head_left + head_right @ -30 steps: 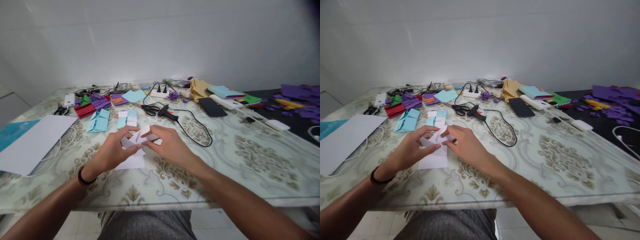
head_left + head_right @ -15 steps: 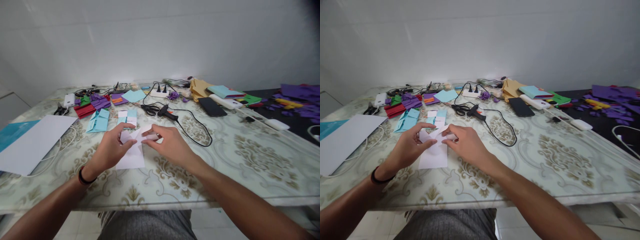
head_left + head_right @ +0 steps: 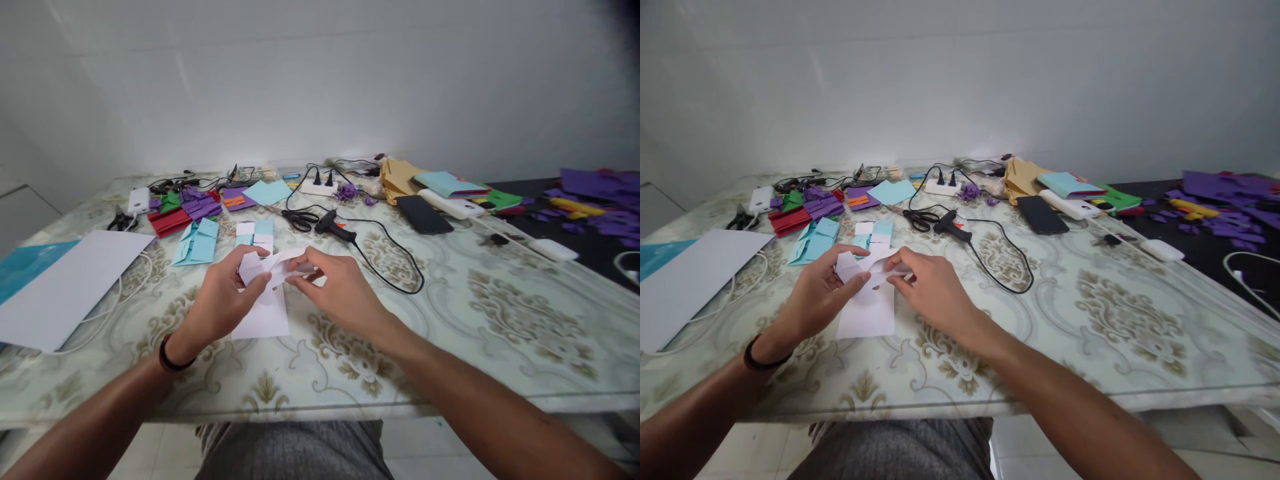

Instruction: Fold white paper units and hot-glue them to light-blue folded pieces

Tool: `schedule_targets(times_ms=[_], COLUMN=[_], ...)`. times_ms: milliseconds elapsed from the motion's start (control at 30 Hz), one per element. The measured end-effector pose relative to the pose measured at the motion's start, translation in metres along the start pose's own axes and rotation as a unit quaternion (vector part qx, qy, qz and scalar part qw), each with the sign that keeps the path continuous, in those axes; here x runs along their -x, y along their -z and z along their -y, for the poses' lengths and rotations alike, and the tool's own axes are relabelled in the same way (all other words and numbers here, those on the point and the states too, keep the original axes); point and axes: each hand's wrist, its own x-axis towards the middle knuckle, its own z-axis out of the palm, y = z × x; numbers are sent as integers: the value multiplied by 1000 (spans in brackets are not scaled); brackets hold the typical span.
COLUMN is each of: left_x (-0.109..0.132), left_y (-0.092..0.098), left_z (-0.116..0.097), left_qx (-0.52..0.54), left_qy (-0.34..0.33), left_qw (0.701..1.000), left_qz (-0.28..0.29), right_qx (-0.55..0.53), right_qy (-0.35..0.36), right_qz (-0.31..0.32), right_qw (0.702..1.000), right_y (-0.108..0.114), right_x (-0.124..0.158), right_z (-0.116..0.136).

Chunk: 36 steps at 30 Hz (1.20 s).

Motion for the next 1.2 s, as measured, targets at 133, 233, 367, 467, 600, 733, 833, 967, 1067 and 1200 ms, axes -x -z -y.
schedule_targets(times_ms=[133, 233, 367, 467, 600, 733, 833, 967, 1067, 1200], left_x=[-2, -2, -1, -1, -1, -1, 0, 2, 5, 8], left_y=[0, 0, -1, -2, -3, -3, -2, -3, -5, -6], left_z=[2, 3, 0, -2, -3, 0, 0, -5, -9, -14], left_qx=[-19, -5, 112, 192, 224, 179, 130, 79, 54, 43], left_qy=[12, 14, 73, 111, 128, 116, 86, 39, 10, -6], left_qw=[1000, 1000, 989, 973, 964, 976, 988, 996, 997, 997], left_qz=[11, 21, 59, 68, 69, 39, 11, -27, -52, -62], right_qx=[17, -9, -52, -61, -33, -19, -27, -113, -156, -180], right_qy=[8, 29, 55, 74, 97, 121, 136, 71, -1, -38], right_qz=[-3, 4, 9, -2, -31, -37, -29, -55, -71, -11], right_qw=[1000, 1000, 997, 995, 994, 992, 990, 990, 985, 983], right_y=[-1, -1, -1, -1, -2, -4, -5, -9, -10, -10], right_x=[0, 0, 1, 2, 3, 2, 4, 8, 8, 6], right_z=[-1, 0, 3, 3, 1, 1, 3, 9, 12, 14])
